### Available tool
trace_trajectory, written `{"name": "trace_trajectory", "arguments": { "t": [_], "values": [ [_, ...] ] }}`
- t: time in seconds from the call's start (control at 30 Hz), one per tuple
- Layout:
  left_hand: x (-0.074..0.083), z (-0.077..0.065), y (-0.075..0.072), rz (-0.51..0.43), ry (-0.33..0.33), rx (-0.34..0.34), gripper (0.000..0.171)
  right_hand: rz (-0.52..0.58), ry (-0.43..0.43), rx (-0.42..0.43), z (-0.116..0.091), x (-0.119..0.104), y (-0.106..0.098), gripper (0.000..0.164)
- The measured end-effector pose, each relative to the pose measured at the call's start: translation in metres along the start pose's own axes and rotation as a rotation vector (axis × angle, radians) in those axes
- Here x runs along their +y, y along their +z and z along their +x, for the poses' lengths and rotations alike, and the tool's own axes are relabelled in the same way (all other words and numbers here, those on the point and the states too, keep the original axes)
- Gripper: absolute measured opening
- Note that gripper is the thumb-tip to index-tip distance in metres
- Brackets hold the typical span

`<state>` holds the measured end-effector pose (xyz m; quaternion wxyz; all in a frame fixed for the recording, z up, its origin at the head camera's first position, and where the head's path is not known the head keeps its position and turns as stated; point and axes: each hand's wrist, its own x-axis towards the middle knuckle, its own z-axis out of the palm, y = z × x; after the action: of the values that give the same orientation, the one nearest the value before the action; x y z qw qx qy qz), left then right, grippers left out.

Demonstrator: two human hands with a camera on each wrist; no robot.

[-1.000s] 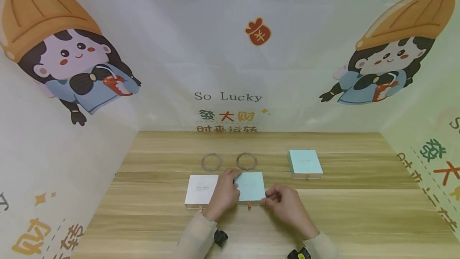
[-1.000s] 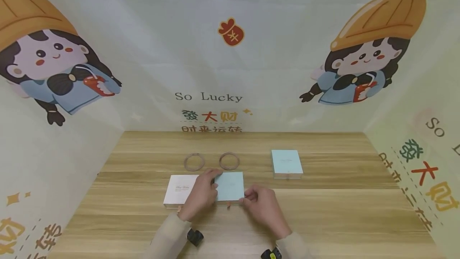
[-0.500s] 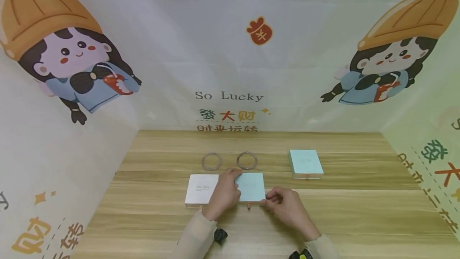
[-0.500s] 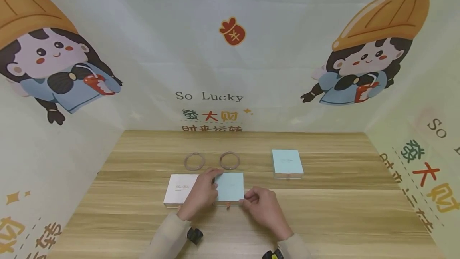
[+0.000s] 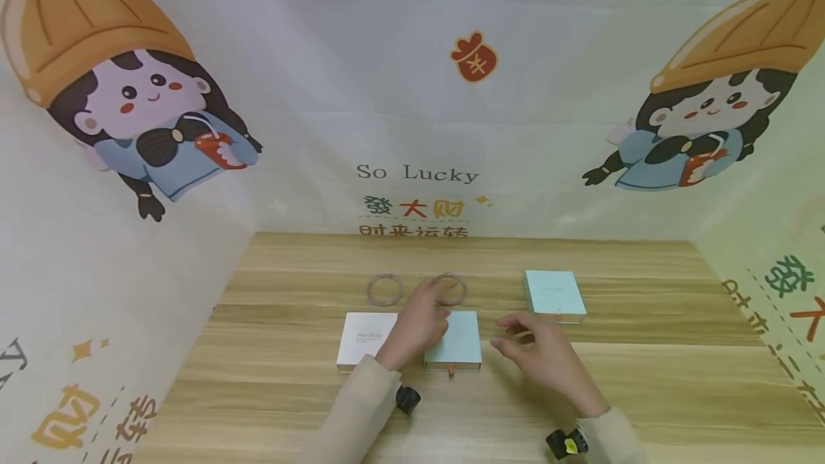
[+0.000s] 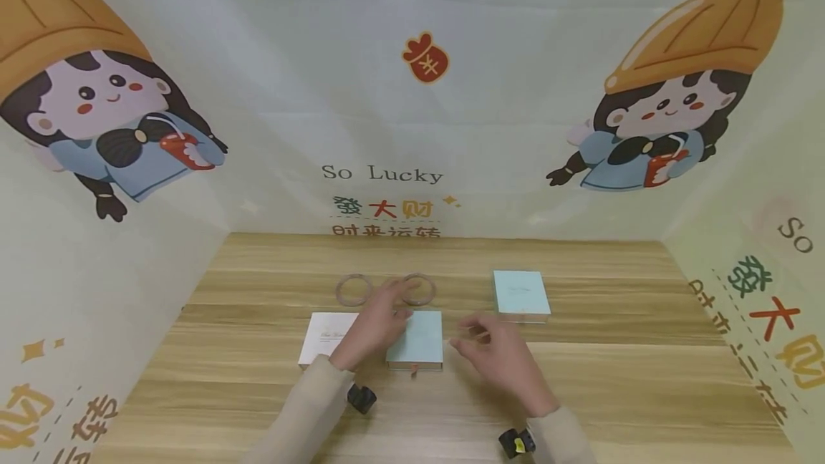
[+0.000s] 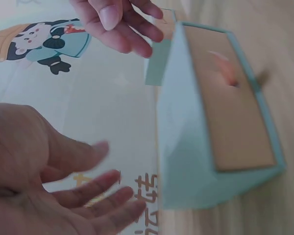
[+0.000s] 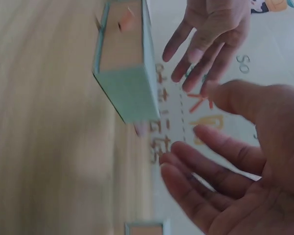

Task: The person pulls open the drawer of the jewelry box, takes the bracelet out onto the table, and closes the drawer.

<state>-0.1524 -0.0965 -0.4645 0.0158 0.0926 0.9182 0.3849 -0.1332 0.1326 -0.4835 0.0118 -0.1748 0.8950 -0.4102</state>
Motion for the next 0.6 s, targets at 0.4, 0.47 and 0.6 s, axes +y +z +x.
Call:
{"name": "trace_trajectory", "arguments": {
  "t": [0.4,0.47,0.6],
  "values": [
    [0.020,0.054,0.009,-0.118,0.020,-0.159,0.059,-0.118,-0.120,0.197,0.008,0.026,-0.037,0.050],
    [0.023,0.062,0.012,-0.138,-0.004,-0.189,0.059,-0.125,-0.085,0.223,0.007,0.030,-0.042,0.050],
    [0.030,0.077,0.021,-0.174,-0.039,-0.237,0.059,-0.134,-0.007,0.291,0.004,0.039,-0.048,0.050]
  ]
}}
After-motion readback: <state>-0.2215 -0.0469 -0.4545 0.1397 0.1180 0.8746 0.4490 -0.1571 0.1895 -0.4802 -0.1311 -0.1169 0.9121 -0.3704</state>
